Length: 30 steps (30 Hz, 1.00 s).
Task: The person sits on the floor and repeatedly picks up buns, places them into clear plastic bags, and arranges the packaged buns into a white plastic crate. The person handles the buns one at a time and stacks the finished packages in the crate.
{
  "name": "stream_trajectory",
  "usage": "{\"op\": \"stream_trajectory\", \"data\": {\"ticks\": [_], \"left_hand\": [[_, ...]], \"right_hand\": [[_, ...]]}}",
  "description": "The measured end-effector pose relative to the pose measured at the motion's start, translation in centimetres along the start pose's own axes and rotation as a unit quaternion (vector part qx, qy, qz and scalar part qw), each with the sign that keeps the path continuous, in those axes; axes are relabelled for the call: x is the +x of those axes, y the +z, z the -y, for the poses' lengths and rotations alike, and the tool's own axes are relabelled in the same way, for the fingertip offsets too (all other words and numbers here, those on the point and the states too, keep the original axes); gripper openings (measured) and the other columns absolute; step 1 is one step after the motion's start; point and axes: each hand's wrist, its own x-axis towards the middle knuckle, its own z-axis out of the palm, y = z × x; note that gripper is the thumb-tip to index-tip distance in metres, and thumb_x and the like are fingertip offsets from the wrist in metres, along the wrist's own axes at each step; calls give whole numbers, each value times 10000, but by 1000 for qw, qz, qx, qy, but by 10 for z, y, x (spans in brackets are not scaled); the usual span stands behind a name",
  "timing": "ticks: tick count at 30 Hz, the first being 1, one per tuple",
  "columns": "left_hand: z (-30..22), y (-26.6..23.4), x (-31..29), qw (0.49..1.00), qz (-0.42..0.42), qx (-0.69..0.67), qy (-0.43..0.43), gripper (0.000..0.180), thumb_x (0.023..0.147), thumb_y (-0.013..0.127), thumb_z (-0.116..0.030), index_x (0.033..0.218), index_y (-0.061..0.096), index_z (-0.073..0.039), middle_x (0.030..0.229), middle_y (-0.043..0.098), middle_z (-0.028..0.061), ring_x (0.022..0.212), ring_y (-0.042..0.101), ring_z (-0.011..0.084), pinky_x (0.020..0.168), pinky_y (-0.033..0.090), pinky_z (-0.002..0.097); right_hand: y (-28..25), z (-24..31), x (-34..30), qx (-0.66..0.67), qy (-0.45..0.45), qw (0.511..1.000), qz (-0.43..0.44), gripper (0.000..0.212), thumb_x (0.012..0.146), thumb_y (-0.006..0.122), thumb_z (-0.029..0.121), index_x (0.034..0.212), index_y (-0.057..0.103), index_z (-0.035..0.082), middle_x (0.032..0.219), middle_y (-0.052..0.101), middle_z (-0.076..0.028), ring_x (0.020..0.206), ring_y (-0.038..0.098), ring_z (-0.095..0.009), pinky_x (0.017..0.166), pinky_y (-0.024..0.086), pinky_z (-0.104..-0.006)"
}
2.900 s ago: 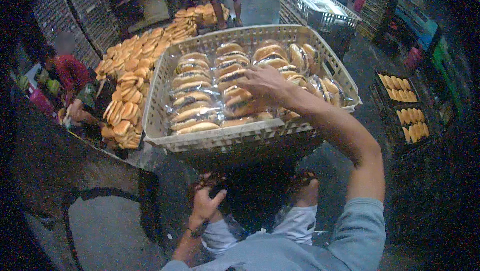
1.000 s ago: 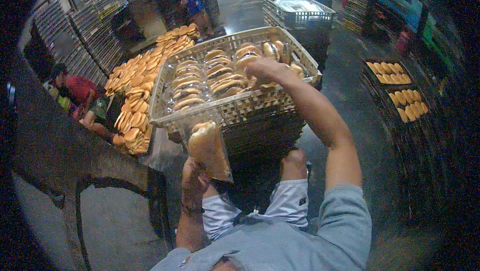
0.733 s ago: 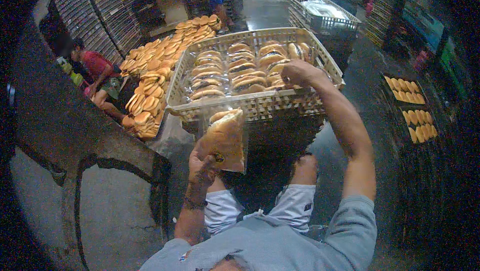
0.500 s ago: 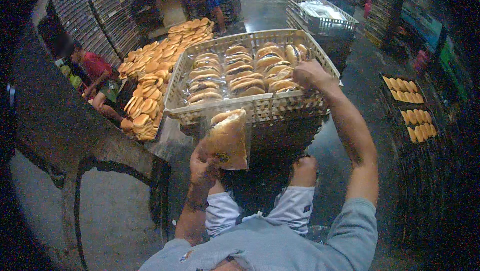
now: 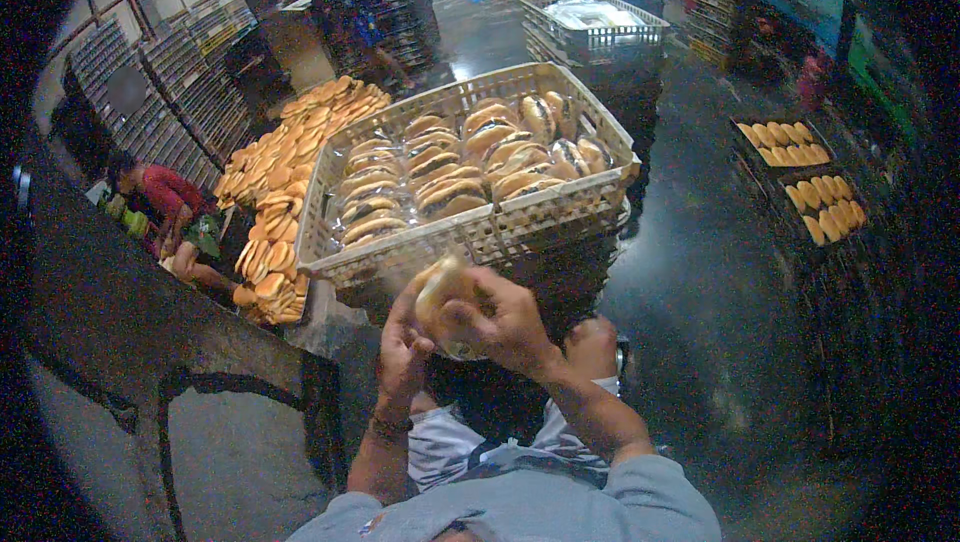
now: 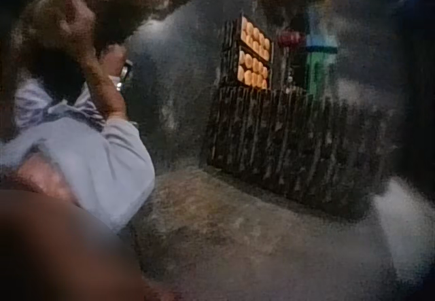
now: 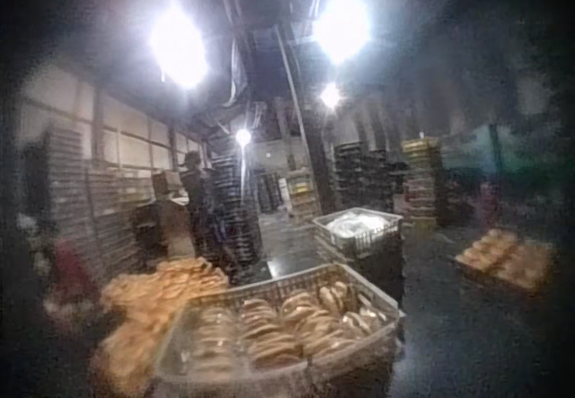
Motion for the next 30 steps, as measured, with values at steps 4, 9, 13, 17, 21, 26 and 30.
{"op": "stream_trajectory", "data": {"ticks": [4, 9, 13, 17, 21, 26, 30], "left_hand": [[-2, -4, 8, 998, -63, -6, -28, 879, 744, 895, -348, 1417, 438, -13, 1327, 564, 114, 1214, 573, 224, 1068, 465, 376], [0, 4, 14, 996, -68, -65, -4, 716, 851, 815, -315, 1395, 449, -26, 1296, 567, 118, 1192, 581, 246, 1005, 521, 401], [-18, 39, 16, 997, -31, -71, 2, 902, 878, 741, -493, 1502, 319, 2, 1429, 493, 167, 1317, 505, 299, 1096, 444, 449], [-7, 36, 10, 998, -34, -43, 15, 768, 911, 726, -414, 1450, 418, 37, 1412, 537, 183, 1256, 572, 295, 1057, 491, 441], [-17, 43, 9, 995, -71, -77, 3, 554, 957, 691, -257, 1366, 511, 70, 1333, 604, 196, 1215, 607, 284, 1063, 488, 422], [-26, 46, 9, 995, -83, 53, 14, 512, 986, 649, -290, 1326, 552, 81, 1326, 614, 202, 1208, 613, 280, 1069, 475, 412], [-30, 52, 11, 997, -35, 70, 23, 600, 967, 661, -361, 1362, 519, 68, 1330, 613, 203, 1233, 597, 283, 1078, 459, 408]], "right_hand": [[-2, 20, -1, -181, -91, 979, -31, 401, 922, 703, 287, 1212, 641, 17, 1033, 678, -179, 933, 682, -315, 850, 539, -369], [-2, 9, -23, -189, -44, 975, -105, 240, 955, 689, 235, 987, 672, -2, 875, 659, -102, 789, 649, -200, 726, 527, -331], [-9, -8, -23, -158, -84, 961, -212, 344, 1004, 629, 325, 860, 646, 14, 746, 624, -65, 665, 577, -132, 605, 469, -286], [-16, -16, -23, -176, -96, 954, -224, 273, 997, 623, 269, 853, 636, 38, 743, 617, -109, 646, 625, -246, 605, 487, -344], [-13, -19, -25, -117, -116, 964, -208, 422, 1021, 577, 397, 850, 631, 15, 742, 604, -37, 660, 559, -106, 591, 456, -272], [-15, -4, -22, -78, -98, 979, -161, 459, 1020, 554, 444, 840, 610, 25, 726, 589, -19, 650, 545, -86, 583, 450, -263], [-16, -8, -25, -55, -77, 980, -175, 417, 1032, 555, 410, 859, 628, 38, 685, 619, -51, 605, 586, -122, 559, 477, -296]]}}
